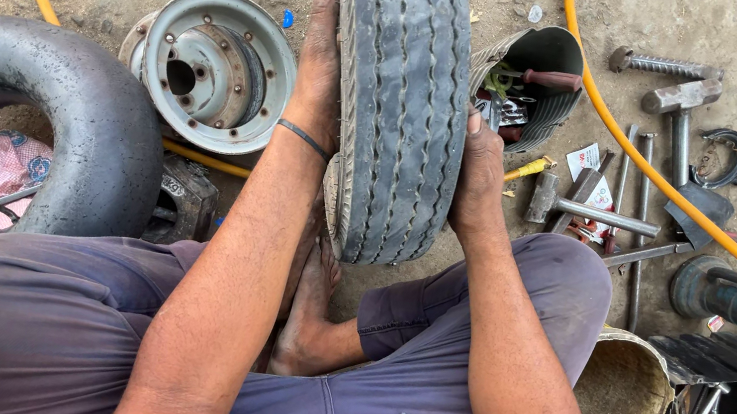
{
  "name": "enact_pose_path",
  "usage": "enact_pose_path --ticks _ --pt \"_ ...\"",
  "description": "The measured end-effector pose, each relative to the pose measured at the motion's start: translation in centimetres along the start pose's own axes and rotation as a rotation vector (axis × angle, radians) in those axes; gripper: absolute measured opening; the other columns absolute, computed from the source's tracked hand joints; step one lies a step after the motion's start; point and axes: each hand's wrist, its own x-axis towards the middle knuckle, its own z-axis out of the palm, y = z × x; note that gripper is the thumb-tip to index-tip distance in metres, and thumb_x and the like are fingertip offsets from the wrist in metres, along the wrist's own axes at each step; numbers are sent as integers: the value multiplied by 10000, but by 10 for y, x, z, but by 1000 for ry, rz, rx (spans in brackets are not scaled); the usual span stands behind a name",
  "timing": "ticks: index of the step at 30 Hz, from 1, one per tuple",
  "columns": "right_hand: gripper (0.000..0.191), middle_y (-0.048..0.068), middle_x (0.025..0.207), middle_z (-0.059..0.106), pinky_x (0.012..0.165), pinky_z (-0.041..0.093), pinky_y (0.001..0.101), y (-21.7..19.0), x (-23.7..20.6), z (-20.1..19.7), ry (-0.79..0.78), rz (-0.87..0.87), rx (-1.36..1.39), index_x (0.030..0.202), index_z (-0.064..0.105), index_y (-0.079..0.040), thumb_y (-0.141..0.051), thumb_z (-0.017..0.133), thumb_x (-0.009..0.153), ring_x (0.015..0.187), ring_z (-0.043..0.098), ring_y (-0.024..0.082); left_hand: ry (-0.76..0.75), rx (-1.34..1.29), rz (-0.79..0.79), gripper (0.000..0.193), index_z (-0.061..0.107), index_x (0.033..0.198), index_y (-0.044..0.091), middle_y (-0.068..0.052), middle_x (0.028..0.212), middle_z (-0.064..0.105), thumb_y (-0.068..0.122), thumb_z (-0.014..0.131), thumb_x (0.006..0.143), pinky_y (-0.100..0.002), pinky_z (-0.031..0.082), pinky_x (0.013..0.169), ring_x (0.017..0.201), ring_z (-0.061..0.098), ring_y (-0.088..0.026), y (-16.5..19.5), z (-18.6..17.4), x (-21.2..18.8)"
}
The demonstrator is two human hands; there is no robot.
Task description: The person uses a screwdriver to repeatedly poke and scrape the tread of a motorcycle tire, likely to remove embedded debris. The person holds the tire with one hand and manipulates the tool with the other while sitting on the ground.
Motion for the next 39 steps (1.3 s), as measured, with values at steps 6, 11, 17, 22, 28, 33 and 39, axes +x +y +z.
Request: enact_pose_path --ticks 6,11,17,22,28,33,39 --pt "773 69 979 705 796 508 311 6 -1 -4 12 34 -8 1256 677 32 -669 450 1024 867 619 142 12 41 2 973 426 1563 49 -239 1444 610 792 428 935 -495 624 1039 1244 687 -338 -4 -2 0" --pt "806 75 958 708 795 509 301 6 0 -2 1 -35 -121 1291 673 18 -698 411 1029 854 619 140 22 56 -10 980 412 1555 63 -245 1436 606 810 425 922 -511 632 1018 1231 693 -343 -2 -1 -2" --pt "809 80 955 704 801 510 306 5 -1 -3 4 -31 -111 1270 678 25 -701 417 1027 858 620 144 24 91 13 997 414 1556 58 -244 1436 614 822 427 917 -505 636 1026 1232 702 -344 -2 1 -3" --pt "813 74 896 693 776 501 311 6 -3 -4 37 11 -181 1221 709 18 -699 378 1031 822 610 151 4 63 10 1013 411 1572 57 -231 1466 602 832 431 919 -491 623 1049 1255 690 -334 -3 -1 -4" --pt "815 83 993 732 824 525 312 9 -3 -4 -7 8 -141 1278 688 -1 -713 385 1022 891 648 152 28 71 -5 994 399 1573 79 -217 1473 594 826 409 917 -483 636 1035 1254 694 -322 -2 -3 -5" --pt "757 134 1320 654 1004 555 381 13 -9 -1 18 231 347 1438 566 -39 -640 503 982 1160 663 218 -71 9 22 1018 444 1562 16 -265 1446 619 810 387 928 -494 637 1047 1230 701 -362 -6 2 -9" --pt "697 88 1403 625 1079 537 374 5 -16 4 39 273 628 1460 514 -116 -573 578 937 1242 642 207 2 -96 -17 909 447 1539 20 -250 1416 619 717 409 956 -520 630 1035 1227 690 -362 -12 -2 -5"
